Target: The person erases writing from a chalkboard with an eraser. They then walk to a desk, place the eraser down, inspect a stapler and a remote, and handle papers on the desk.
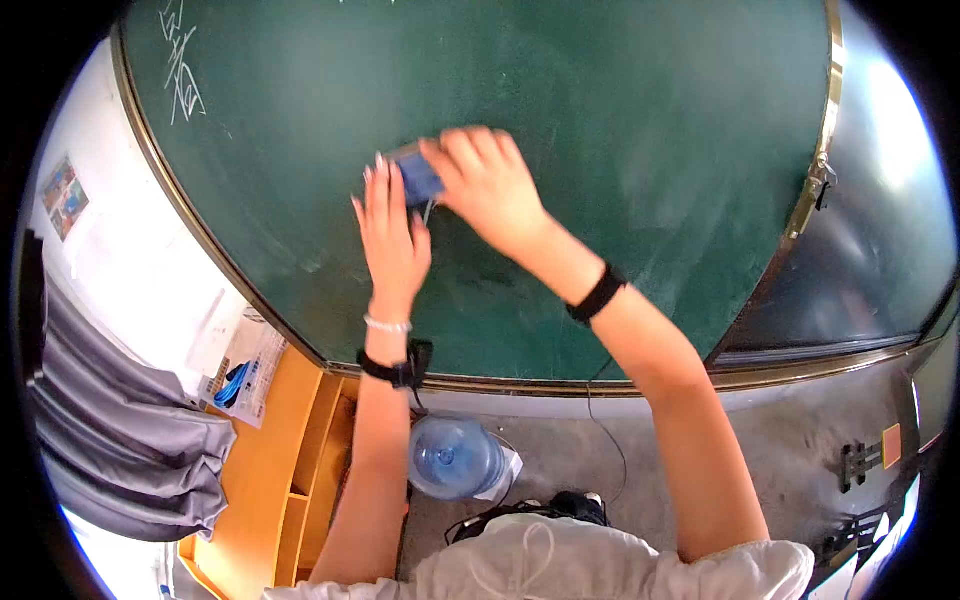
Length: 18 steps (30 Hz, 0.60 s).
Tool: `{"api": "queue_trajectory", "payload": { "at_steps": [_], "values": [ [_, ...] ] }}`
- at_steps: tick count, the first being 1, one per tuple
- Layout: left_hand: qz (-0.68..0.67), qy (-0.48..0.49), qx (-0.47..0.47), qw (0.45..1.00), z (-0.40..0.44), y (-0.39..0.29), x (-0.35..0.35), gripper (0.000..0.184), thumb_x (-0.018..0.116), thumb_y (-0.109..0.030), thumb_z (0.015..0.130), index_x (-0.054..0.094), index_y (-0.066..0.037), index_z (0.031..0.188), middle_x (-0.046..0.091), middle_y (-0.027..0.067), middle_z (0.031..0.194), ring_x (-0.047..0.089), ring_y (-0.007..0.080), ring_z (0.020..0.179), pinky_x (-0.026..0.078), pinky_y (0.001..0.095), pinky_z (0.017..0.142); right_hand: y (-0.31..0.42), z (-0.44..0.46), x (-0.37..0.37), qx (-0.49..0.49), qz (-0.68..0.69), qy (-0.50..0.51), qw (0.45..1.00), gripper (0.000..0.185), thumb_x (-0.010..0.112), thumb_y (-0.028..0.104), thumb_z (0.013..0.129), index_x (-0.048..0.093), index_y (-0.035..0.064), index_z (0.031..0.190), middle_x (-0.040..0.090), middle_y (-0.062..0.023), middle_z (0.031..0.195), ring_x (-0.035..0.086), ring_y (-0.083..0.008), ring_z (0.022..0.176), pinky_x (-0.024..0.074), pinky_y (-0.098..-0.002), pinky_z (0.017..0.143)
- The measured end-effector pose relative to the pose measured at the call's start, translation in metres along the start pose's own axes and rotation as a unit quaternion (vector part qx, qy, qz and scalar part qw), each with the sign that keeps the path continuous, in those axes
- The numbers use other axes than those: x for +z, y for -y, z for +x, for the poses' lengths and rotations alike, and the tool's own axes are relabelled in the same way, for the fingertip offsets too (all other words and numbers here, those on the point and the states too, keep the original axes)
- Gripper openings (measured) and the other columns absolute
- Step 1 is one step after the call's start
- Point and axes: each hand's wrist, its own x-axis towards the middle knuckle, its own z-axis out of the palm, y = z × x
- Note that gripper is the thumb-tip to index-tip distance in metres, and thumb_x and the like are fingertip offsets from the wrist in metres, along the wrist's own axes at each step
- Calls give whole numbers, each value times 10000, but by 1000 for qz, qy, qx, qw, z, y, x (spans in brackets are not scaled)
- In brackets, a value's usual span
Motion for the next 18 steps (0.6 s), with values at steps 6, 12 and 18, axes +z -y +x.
{"api": "queue_trajectory", "payload": {
  "at_steps": [6, 12, 18],
  "values": [
    [9, 93, -85, 992, -138, -13, 21, 693, 526, -105, 798, 312, 40, 1441, 269, 210, 1528, 275, 381, 1409, 163, 612, 1127, 47, -109, 45, -38, 18, 76, 996, 627, 728, 295, 683, 546, 68, 1238, 523, -68, 1127, 499, -238, 1072, 407, -373, 885],
    [9, 120, -67, 990, -127, -11, 8, 695, 550, -115, 804, 321, 18, 1447, 283, 168, 1535, 284, 327, 1419, 168, 603, 1131, 47, -109, 37, -92, 5, 106, 990, 620, 726, 304, 690, 550, 74, 1238, 521, -55, 1031, 513, -214, 1028, 411, -348, 852],
    [-3, 68, -23, 997, -30, -21, -6, 699, 568, -116, 817, 311, 14, 1455, 291, 166, 1534, 277, 314, 1424, 176, 574, 1140, 9, -34, 3, -73, -10, 54, 996, 596, 741, 319, 673, 566, 87, 1193, 523, -56, 1036, 511, -223, 998, 411, -353, 832]
  ]
}}
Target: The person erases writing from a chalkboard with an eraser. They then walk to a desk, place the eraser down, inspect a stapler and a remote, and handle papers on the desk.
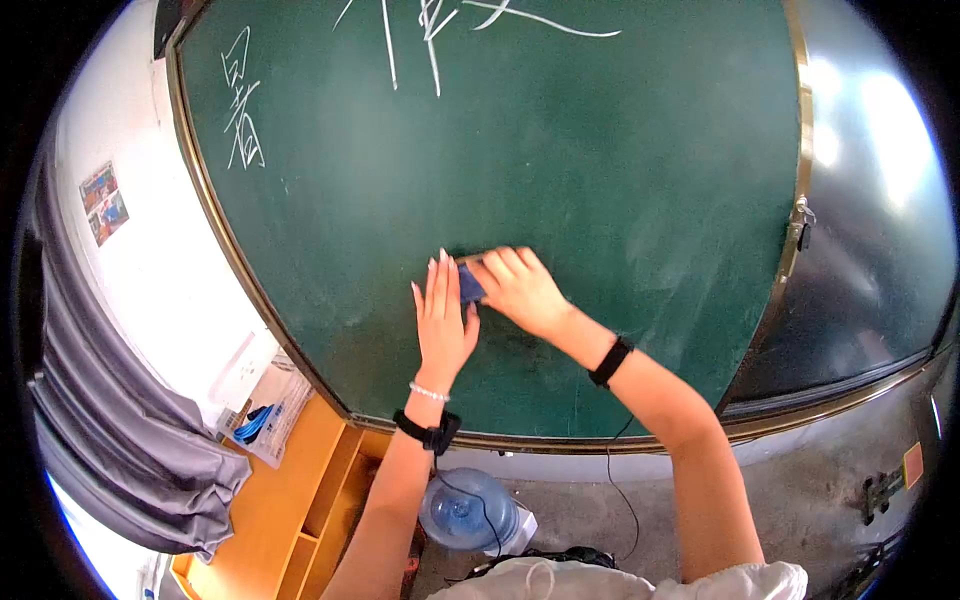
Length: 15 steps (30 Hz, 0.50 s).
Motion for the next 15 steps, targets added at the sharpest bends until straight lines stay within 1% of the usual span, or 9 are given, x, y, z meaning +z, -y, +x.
{"api": "queue_trajectory", "payload": {
  "at_steps": [1, 3, 5, 7, 9, 11, 13, 15],
  "values": [
    [5, -18, 19, 1000, 22, -1, -4, 706, 571, -111, 833, 284, -2, 1469, 269, 182, 1540, 272, 351, 1420, 182, 582, 1136, -13, 14, -8, 0, -10, -19, 1000, 601, 745, 326, 668, 567, 89, 1190, 522, -57, 1040, 509, -225, 997, 411, -354, 830],
    [24, -51, 45, 997, 66, -7, -15, 698, 570, -114, 840, 289, -17, 1472, 260, 178, 1544, 262, 352, 1424, 178, 584, 1138, -39, 46, -28, 22, -25, -36, 999, 641, 760, 328, 660, 567, 120, 1234, 523, -75, 1042, 518, -249, 1002, 414, -382, 825],
    [22, -86, 71, 993, 109, -16, -28, 689, 567, -126, 854, 289, -42, 1479, 245, 169, 1552, 247, 347, 1430, 175, 588, 1138, -69, 81, -53, 36, -64, -80, 994, 649, 768, 322, 655, 568, 108, 1234, 527, -81, 1042, 523, -263, 988, 416, -385, 832],
    [28, -108, 81, 990, 145, -25, -38, 676, 578, -141, 866, 305, -75, 1481, 221, 152, 1564, 238, 340, 1434, 193, 598, 1127, -103, 117, -76, 49, -95, -126, 986, 618, 769, 327, 671, 579, 100, 1213, 535, -87, 1043, 527, -284, 988, 429, -390, 829],
    [27, -139, 89, 986, 167, -34, -47, 682, 588, -138, 860, 313, -103, 1483, 228, 143, 1563, 252, 336, 1429, 208, 599, 1121, -141, 145, -97, 73, -134, -182, 971, 570, 771, 387, 683, 596, 94, 1139, 532, -84, 1058, 518, -272, 1005, 440, -399, 816],
    [12, -155, 89, 984, 177, -38, -54, 682, 592, -138, 859, 319, -128, 1484, 237, 137, 1560, 263, 333, 1425, 215, 598, 1119, -171, 161, -123, 117, -190, -232, 947, 557, 772, 424, 696, 612, 99, 1120, 558, -83, 1049, 546, -276, 986, 456, -415, 805],
    [1, -156, 86, 984, 176, -39, -61, 678, 592, -134, 858, 327, -148, 1482, 243, 129, 1559, 273, 330, 1421, 219, 598, 1117, -194, 159, -145, 195, -236, -279, 910, 567, 750, 462, 738, 628, 68, 1127, 588, -118, 1040, 570, -310, 1006, 477, -426, 841],
    [-6, -148, 83, 986, 167, -34, -70, 672, 589, -127, 856, 340, -164, 1478, 247, 120, 1560, 281, 326, 1418, 219, 600, 1116, -221, 145, -153, 257, -275, -297, 878, 589, 760, 511, 716, 625, 91, 1105, 589, -100, 1050, 580, -296, 972, 479, -430, 801]
  ]
}}
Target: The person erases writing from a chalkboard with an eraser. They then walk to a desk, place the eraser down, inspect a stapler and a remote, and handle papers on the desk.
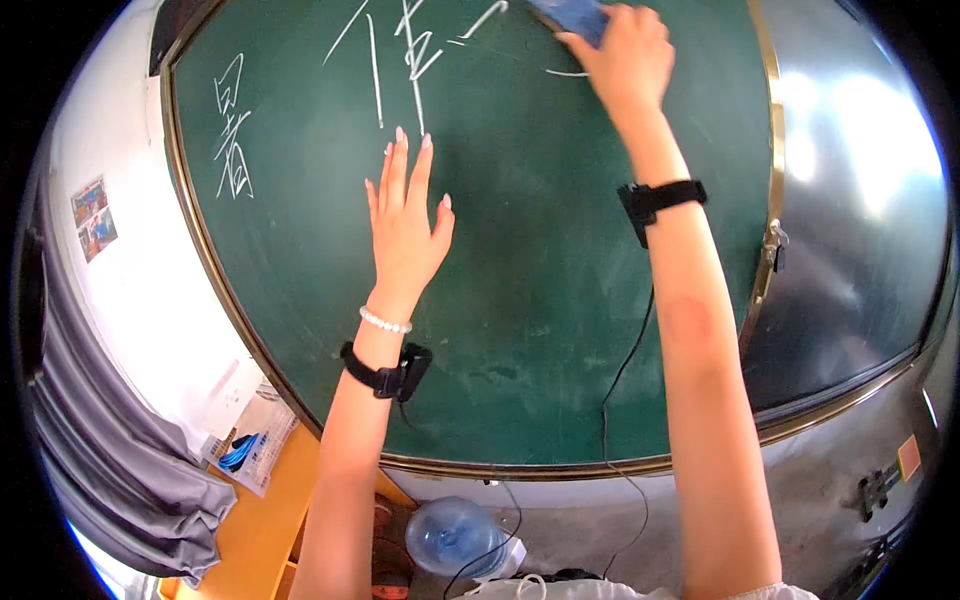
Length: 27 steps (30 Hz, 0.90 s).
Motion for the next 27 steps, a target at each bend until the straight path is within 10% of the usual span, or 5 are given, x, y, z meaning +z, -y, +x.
{"api": "queue_trajectory", "payload": {
  "at_steps": [6, 11, 23, 27],
  "values": [
    [57, 45, -37, 997, -23, 37, -2, 618, 592, -274, 903, 362, -189, 1470, 238, 95, 1568, 294, 313, 1414, 212, 612, 1112, 17, -36, -19, 93, -4, 40, 995, 633, 799, 477, 682, 601, 54, 1109, 559, -113, 1023, 557, -323, 960, 466, -428, 804],
    [79, 66, -51, 993, -30, 41, 21, 767, 645, -442, 856, 315, -164, 1490, 172, 109, 1586, 195, 338, 1447, 214, 659, 1085, 54, -83, -40, -155, 105, 114, 976, 562, 809, 413, 657, 571, 71, 1034, 522, -103, 992, 530, -286, 956, 438, -403, 783],
    [65, 53, -37, 996, -33, 43, 24, 800, 637, -483, 848, 302, -146, 1492, 175, 128, 1581, 185, 335, 1448, 221, 651, 1085, 53, 69, 21, 47, 24, 47, 998, 561, 792, 435, 683, 582, 32, 1014, 578, -148, 1033, 573, -314, 1007, 483, -433, 819],
    [60, 42, -46, 996, -34, 42, 28, 777, 626, -459, 864, 301, -137, 1492, 192, 120, 1577, 198, 339, 1444, 221, 649, 1085, 98, -5, 4, -197, 96, 86, 972, 562, 817, 406, 635, 570, 60, 1002, 556, -120, 982, 568, -305, 936, 470, -433, 758]
  ]
}}
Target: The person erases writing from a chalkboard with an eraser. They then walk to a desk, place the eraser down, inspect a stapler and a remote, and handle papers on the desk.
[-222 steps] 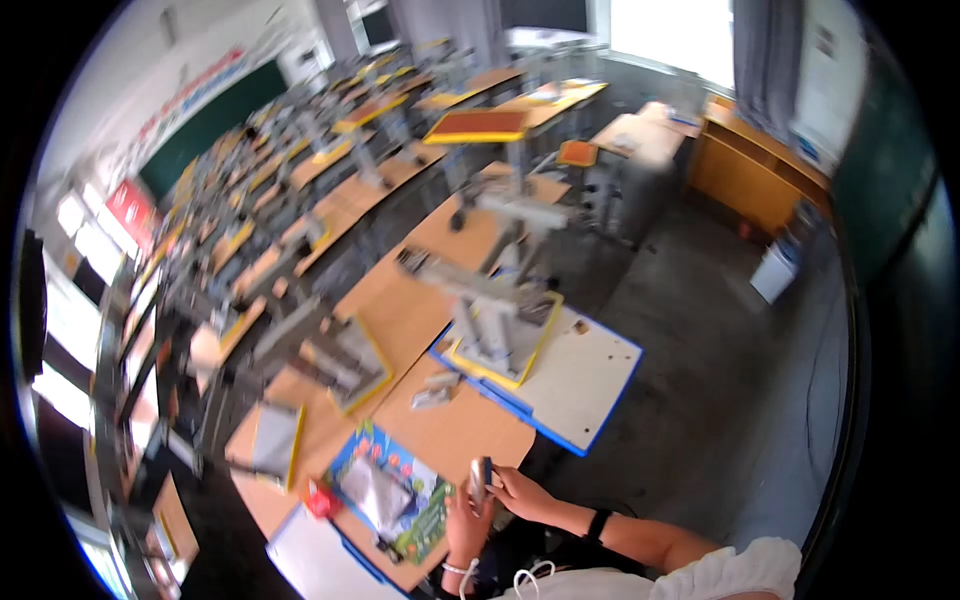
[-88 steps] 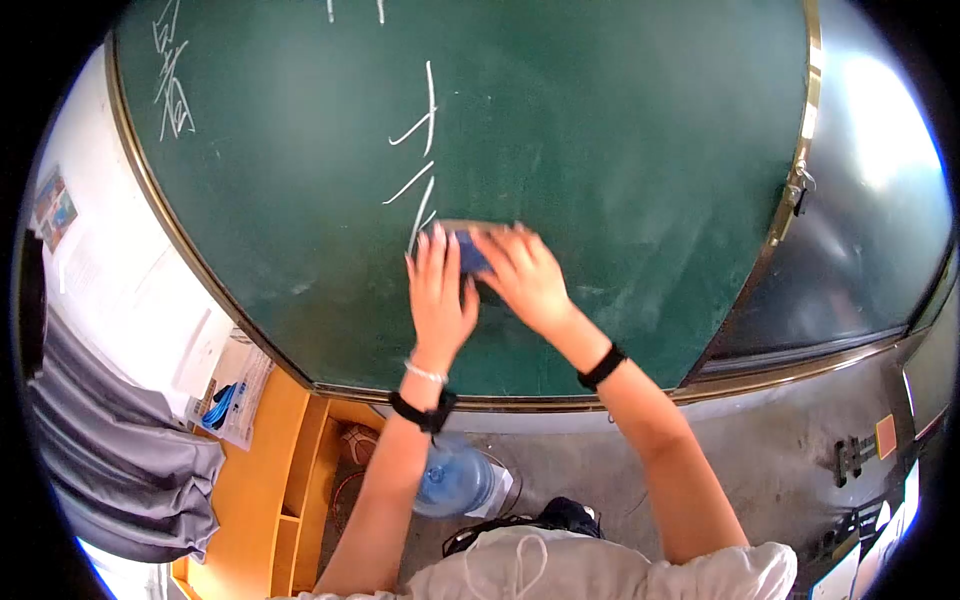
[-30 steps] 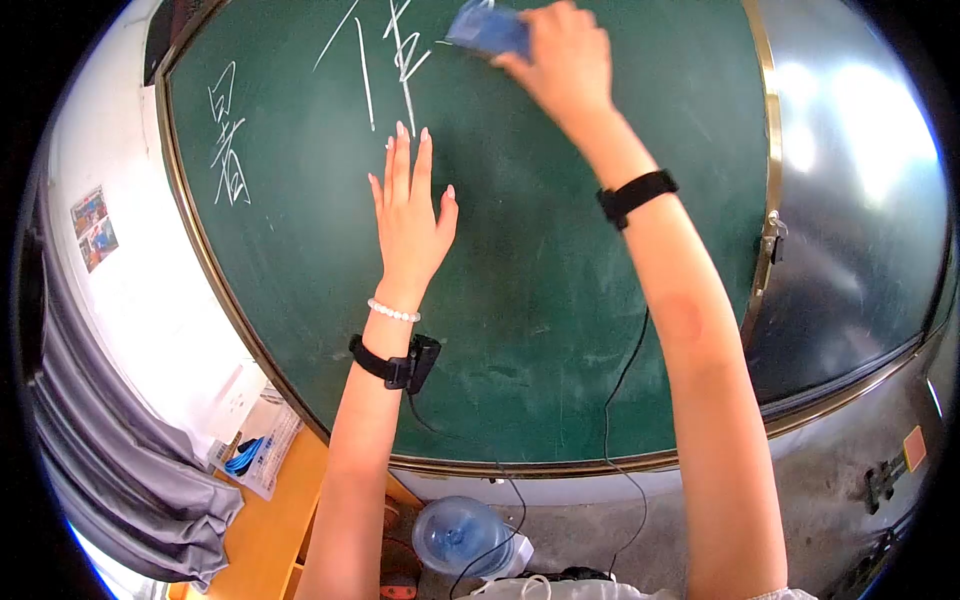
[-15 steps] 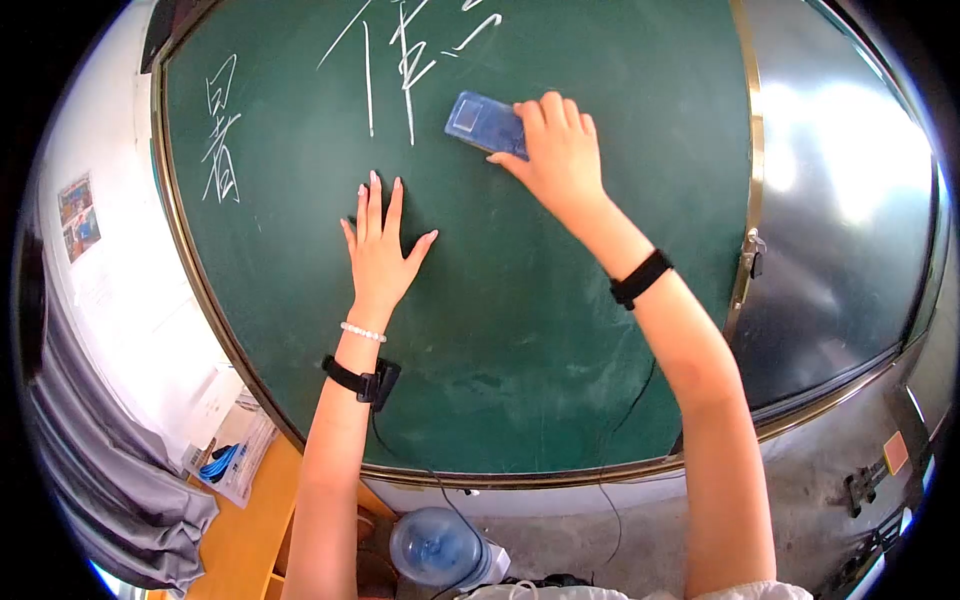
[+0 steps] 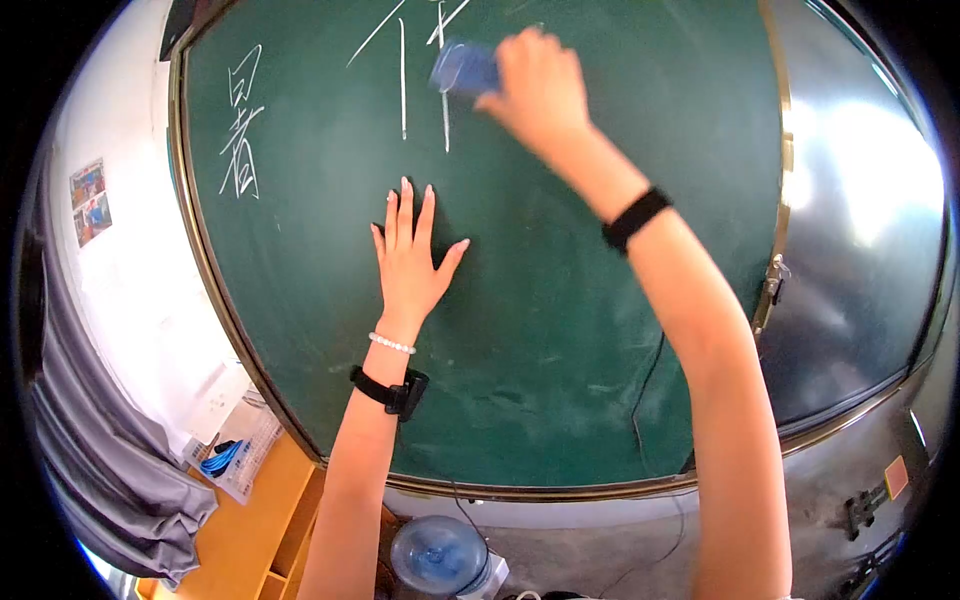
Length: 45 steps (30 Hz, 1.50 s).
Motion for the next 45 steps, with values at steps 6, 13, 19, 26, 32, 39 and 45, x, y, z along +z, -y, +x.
{"api": "queue_trajectory", "payload": {
  "at_steps": [6, 13, 19, 26, 32, 39, 45],
  "values": [
    [1, -20, 4, 1000, -3, 8, 8, 818, 608, -423, 883, 235, -28, 1496, 220, 123, 1571, 197, 320, 1450, 211, 616, 1107, 37, -48, -11, -91, 44, 77, 992, 590, 819, 415, 618, 548, 66, 1009, 520, -93, 1002, 536, -266, 985, 431, -391, 794],
    [29, 20, 8, 999, -5, 6, 0, 914, 624, -522, 831, 233, -38, 1500, 199, 128, 1577, 191, 316, 1452, 199, 608, 1114, -41, 98, -20, 192, -120, 40, 973, 550, 784, 445, 690, 575, 33, 989, 586, -147, 1000, 587, -315, 983, 495, -435, 789],
    [-2, 9, 15, 1000, -15, 9, 5, 914, 615, -537, 834, 231, -44, 1502, 174, 116, 1586, 183, 312, 1454, 174, 601, 1123, -58, 128, 6, 228, -86, -26, 970, 550, 804, 415, 686, 586, 32, 1015, 588, -155, 1041, 591, -322, 1025, 511, -424, 830],
    [-15, -9, 7, 1000, -18, 8, 14, 865, 610, -498, 853, 256, -28, 1487, 191, 125, 1578, 178, 320, 1452, 152, 611, 1125, 115, 23, 29, -95, 4, 125, 988, 547, 823, 377, 632, 584, 67, 1014, 550, -107, 996, 562, -269, 974, 467, -396, 773],
    [-14, 17, 23, 999, -28, 18, 13, 867, 611, -524, 835, 265, -88, 1499, 204, 118, 1574, 196, 313, 1448, 171, 597, 1126, 94, 30, 31, -106, 40, 92, 989, 567, 816, 395, 633, 574, 76, 1034, 551, -88, 1004, 562, -270, 963, 458, -399, 766],
    [-15, 24, 32, 999, -41, 24, 18, 850, 584, -560, 848, 271, -115, 1502, 184, 101, 1584, 188, 296, 1453, 152, 591, 1135, -41, 142, 64, 13, -135, -89, 987, 609, 725, 580, 731, 632, 52, 1022, 628, -138, 960, 651, -307, 880, 540, -446, 726],
    [-12, 11, 36, 999, -42, 29, 28, 855, 572, -578, 845, 272, -120, 1501, 185, 107, 1585, 181, 300, 1456, 129, 595, 1137, 101, 116, 65, 23, -57, -19, 998, 593, 766, 531, 697, 618, 55, 1019, 608, -127, 967, 632, -304, 900, 536, -434, 722]
  ]
}}
